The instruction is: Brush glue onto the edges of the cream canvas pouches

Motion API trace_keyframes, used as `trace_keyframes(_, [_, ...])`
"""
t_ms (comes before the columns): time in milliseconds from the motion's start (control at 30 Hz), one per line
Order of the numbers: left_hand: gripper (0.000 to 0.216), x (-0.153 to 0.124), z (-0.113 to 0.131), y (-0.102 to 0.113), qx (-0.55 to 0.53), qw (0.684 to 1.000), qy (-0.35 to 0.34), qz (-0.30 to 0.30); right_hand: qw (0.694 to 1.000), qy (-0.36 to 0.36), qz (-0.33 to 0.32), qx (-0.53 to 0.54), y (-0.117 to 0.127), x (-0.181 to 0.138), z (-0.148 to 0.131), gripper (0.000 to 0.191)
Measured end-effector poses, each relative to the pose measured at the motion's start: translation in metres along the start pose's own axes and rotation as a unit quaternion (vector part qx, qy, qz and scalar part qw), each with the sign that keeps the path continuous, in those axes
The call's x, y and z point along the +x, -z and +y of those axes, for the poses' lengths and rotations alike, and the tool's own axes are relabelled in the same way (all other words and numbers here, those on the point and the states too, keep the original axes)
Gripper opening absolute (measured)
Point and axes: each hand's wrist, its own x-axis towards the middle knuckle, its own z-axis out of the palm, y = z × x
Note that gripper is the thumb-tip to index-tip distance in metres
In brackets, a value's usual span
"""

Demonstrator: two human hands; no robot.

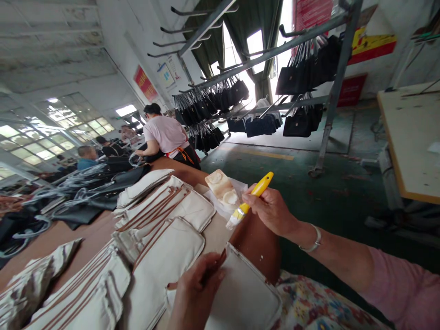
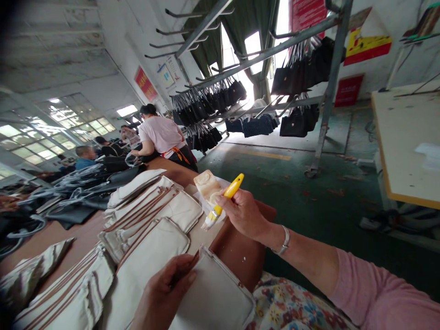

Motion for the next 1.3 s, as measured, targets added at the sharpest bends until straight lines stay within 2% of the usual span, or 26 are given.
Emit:
trace_keyframes(33, [0.014, -0.005, 0.001, -0.004, 0.032, 0.999, -0.028, 0.024, 1.0, -0.015, -0.007, 0.017, 0.001, 0.0, 0.001, 0.026])
trace_keyframes(100, [0.008, -0.015, 0.002, -0.011, 0.104, 0.984, -0.131, 0.065, 0.996, -0.059, -0.028, 0.063, 0.0, -0.002, 0.004, 0.029])
trace_keyframes(200, [0.013, -0.03, 0.002, -0.016, 0.179, 0.93, -0.306, 0.102, 0.982, -0.122, -0.066, 0.129, -0.006, -0.008, 0.004, 0.032])
trace_keyframes(267, [0.011, -0.039, 0.002, -0.016, 0.235, 0.89, -0.371, 0.127, 0.975, -0.141, -0.102, 0.141, -0.01, -0.013, -0.001, 0.032])
trace_keyframes(333, [0.012, -0.049, 0.003, -0.013, 0.307, 0.855, -0.396, 0.129, 0.969, -0.148, -0.147, 0.135, -0.015, -0.018, -0.008, 0.032])
trace_keyframes(400, [0.017, -0.058, 0.004, -0.012, 0.37, 0.828, -0.406, 0.11, 0.96, -0.153, -0.2, 0.127, -0.02, -0.023, -0.014, 0.032])
trace_keyframes(467, [0.021, -0.065, 0.004, -0.012, 0.4, 0.814, -0.408, 0.103, 0.946, -0.158, -0.255, 0.123, -0.023, -0.028, -0.019, 0.032])
trace_keyframes(667, [0.022, -0.07, -0.004, -0.015, 0.369, 0.824, -0.411, 0.127, 0.908, -0.177, -0.355, 0.134, -0.014, -0.034, -0.034, 0.03])
trace_keyframes(733, [0.024, -0.07, -0.005, -0.014, 0.372, 0.817, -0.417, 0.141, 0.915, -0.178, -0.334, 0.138, -0.006, -0.029, -0.039, 0.026])
trace_keyframes(833, [0.024, -0.072, -0.003, -0.015, 0.384, 0.805, -0.431, 0.136, 0.948, -0.156, -0.235, 0.15, 0.0, -0.02, -0.041, 0.021])
trace_keyframes(900, [0.023, -0.072, -0.003, -0.016, 0.393, 0.802, -0.432, 0.125, 0.957, -0.142, -0.194, 0.16, -0.005, -0.016, -0.037, 0.023])
trace_keyframes(967, [0.022, -0.073, -0.003, -0.017, 0.395, 0.806, -0.426, 0.114, 0.954, -0.147, -0.21, 0.157, -0.013, -0.017, -0.032, 0.026])
trace_keyframes(1067, [0.019, -0.072, -0.004, -0.014, 0.381, 0.819, -0.415, 0.114, 0.927, -0.162, -0.306, 0.144, -0.021, -0.023, -0.026, 0.029])
trace_keyframes(1133, [0.018, -0.071, -0.005, -0.013, 0.368, 0.817, -0.422, 0.137, 0.913, -0.148, -0.353, 0.138, -0.017, -0.023, -0.026, 0.028])
trace_keyframes(1200, [0.02, -0.071, -0.005, -0.013, 0.365, 0.813, -0.428, 0.151, 0.92, -0.125, -0.351, 0.124, -0.006, -0.02, -0.029, 0.027])
trace_keyframes(1300, [0.021, -0.07, -0.003, -0.015, 0.383, 0.819, -0.407, 0.132, 0.946, -0.108, -0.28, 0.123, 0.006, -0.013, -0.034, 0.025])
